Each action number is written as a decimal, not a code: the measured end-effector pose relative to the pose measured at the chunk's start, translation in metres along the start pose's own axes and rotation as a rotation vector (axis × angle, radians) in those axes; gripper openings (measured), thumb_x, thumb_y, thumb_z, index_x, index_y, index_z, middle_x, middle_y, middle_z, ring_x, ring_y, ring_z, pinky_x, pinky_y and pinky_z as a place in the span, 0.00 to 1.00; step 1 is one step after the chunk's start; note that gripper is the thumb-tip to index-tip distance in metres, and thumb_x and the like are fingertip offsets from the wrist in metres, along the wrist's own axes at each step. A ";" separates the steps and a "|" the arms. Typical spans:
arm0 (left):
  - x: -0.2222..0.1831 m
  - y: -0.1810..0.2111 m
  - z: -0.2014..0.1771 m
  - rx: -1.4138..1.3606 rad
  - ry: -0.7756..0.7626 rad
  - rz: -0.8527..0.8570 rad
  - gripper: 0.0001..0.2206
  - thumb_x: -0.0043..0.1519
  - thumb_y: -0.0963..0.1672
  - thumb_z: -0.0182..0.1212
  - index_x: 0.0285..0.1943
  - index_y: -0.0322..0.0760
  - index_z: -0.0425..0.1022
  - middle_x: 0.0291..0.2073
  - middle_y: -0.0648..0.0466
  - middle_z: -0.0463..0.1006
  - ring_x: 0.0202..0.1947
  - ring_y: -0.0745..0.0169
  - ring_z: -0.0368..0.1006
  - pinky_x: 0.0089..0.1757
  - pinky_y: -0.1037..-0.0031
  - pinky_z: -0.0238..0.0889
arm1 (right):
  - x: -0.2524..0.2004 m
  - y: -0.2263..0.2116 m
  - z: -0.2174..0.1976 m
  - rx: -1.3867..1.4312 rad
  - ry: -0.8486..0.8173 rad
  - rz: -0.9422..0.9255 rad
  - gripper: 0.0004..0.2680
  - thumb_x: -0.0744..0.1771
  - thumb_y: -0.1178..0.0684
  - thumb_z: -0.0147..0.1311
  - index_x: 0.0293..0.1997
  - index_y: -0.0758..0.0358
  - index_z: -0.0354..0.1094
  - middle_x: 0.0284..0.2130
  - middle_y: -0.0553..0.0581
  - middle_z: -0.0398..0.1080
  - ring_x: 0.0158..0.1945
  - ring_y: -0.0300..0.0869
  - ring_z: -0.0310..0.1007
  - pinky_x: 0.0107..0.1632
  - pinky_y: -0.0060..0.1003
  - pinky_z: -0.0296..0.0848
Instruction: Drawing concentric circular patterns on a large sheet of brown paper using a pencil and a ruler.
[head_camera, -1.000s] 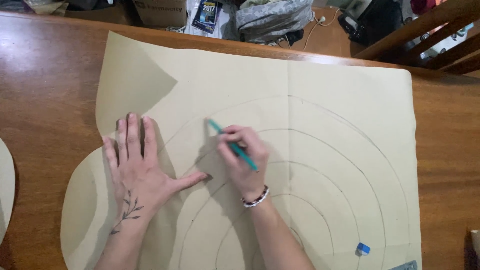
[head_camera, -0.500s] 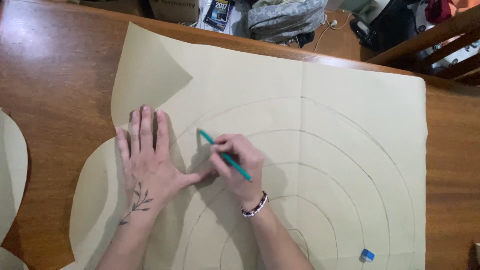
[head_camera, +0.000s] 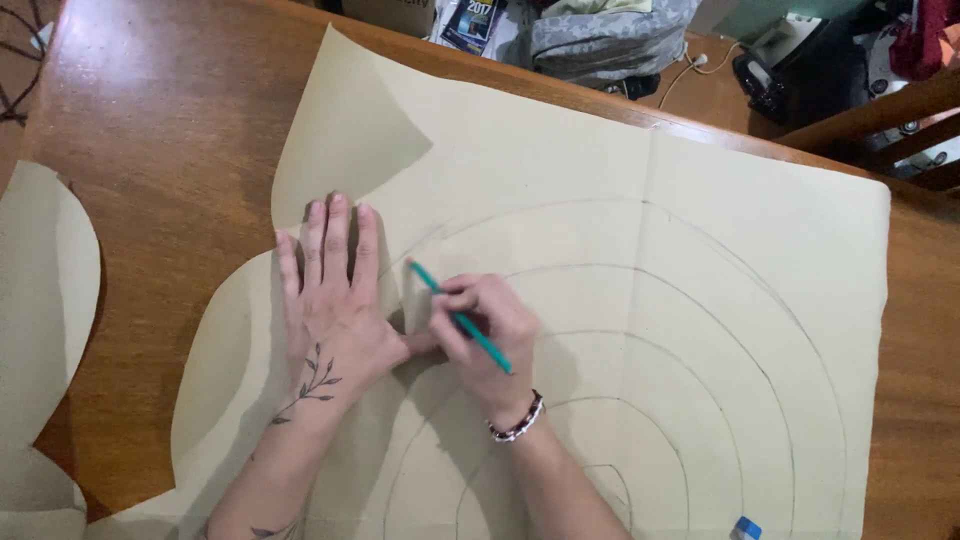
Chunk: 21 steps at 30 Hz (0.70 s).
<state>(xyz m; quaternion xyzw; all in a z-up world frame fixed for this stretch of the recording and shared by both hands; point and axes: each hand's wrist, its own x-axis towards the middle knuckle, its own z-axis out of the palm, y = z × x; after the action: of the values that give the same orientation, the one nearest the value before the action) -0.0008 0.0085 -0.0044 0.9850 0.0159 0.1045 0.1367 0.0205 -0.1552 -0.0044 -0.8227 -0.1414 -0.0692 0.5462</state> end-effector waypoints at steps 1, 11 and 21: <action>0.000 0.000 0.000 0.003 0.021 0.001 0.61 0.45 0.73 0.50 0.76 0.27 0.54 0.75 0.37 0.52 0.75 0.39 0.45 0.67 0.42 0.36 | -0.001 0.000 0.001 0.021 0.004 -0.011 0.03 0.61 0.61 0.59 0.31 0.61 0.69 0.36 0.58 0.75 0.39 0.43 0.77 0.45 0.35 0.73; 0.000 -0.002 0.002 -0.005 -0.014 -0.016 0.69 0.35 0.74 0.60 0.78 0.30 0.47 0.76 0.39 0.46 0.76 0.40 0.40 0.68 0.42 0.32 | 0.013 0.023 -0.014 0.052 0.237 0.108 0.06 0.64 0.64 0.60 0.30 0.63 0.66 0.36 0.58 0.75 0.37 0.39 0.76 0.39 0.29 0.74; 0.001 -0.010 -0.001 -0.030 -0.055 -0.031 0.69 0.33 0.75 0.57 0.77 0.29 0.49 0.76 0.38 0.48 0.76 0.41 0.39 0.68 0.44 0.31 | 0.005 0.027 -0.009 0.285 0.137 0.131 0.06 0.64 0.62 0.60 0.32 0.60 0.65 0.37 0.62 0.75 0.41 0.44 0.78 0.44 0.35 0.79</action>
<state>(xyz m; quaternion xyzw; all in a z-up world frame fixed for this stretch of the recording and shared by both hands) 0.0000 0.0188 -0.0058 0.9849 0.0259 0.0757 0.1533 0.0339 -0.1721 -0.0235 -0.7379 -0.0583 -0.0687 0.6689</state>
